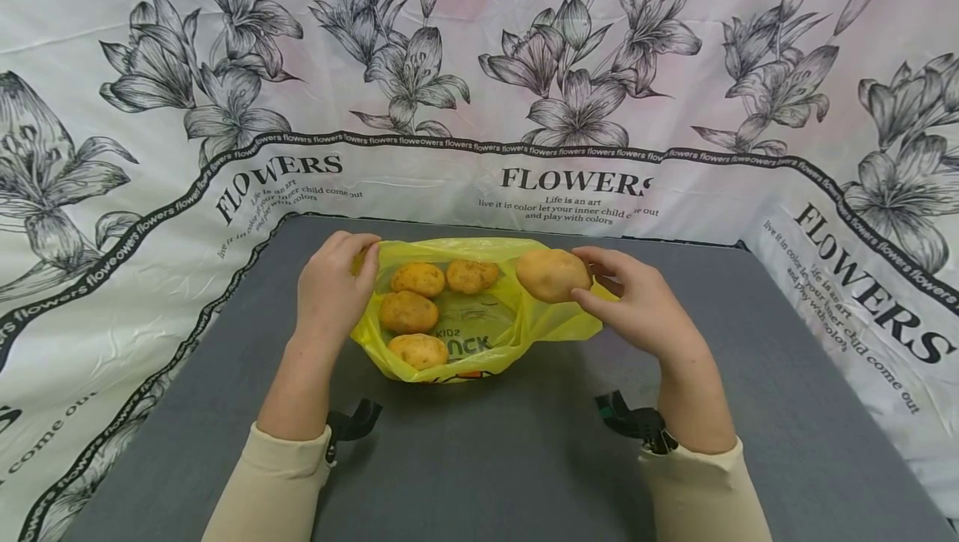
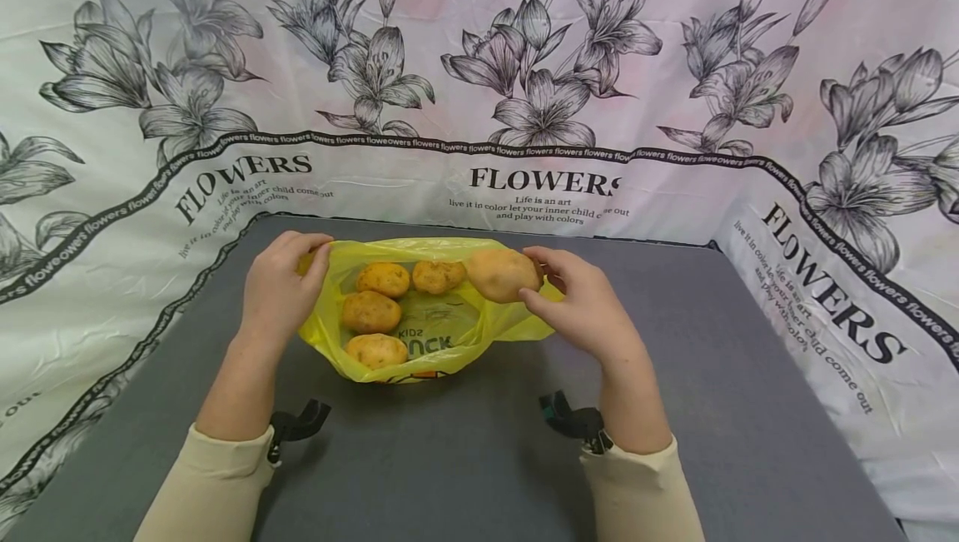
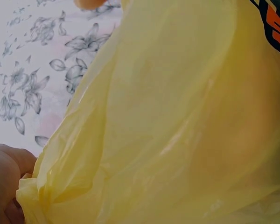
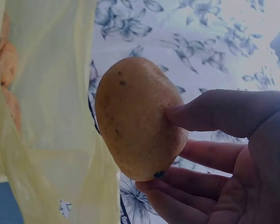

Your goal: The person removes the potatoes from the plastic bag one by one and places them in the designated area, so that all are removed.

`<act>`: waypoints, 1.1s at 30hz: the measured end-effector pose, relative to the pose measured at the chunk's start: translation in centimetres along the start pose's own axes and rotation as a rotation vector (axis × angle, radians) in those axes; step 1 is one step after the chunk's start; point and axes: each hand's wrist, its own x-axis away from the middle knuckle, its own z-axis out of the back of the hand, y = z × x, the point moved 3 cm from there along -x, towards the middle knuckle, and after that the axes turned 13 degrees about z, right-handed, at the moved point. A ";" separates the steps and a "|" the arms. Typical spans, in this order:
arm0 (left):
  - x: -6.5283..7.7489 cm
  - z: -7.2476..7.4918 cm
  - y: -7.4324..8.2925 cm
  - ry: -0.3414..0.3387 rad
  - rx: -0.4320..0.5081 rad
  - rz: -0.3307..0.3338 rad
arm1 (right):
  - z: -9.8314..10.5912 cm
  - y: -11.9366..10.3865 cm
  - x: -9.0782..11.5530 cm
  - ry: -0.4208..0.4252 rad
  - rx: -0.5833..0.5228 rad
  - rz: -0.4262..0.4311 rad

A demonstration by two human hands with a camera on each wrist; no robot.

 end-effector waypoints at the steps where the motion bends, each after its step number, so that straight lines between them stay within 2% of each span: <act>1: 0.0 0.0 0.0 0.000 0.002 -0.001 | 0.2 0.0 0.1 -0.002 0.001 0.000; 17: 0.0 0.1 0.1 0.011 0.004 -0.010 | 2.3 0.5 1.3 0.002 -0.005 0.007; 33: 0.0 0.2 0.0 -0.013 -0.015 0.018 | 4.5 2.2 2.2 0.050 0.068 -0.075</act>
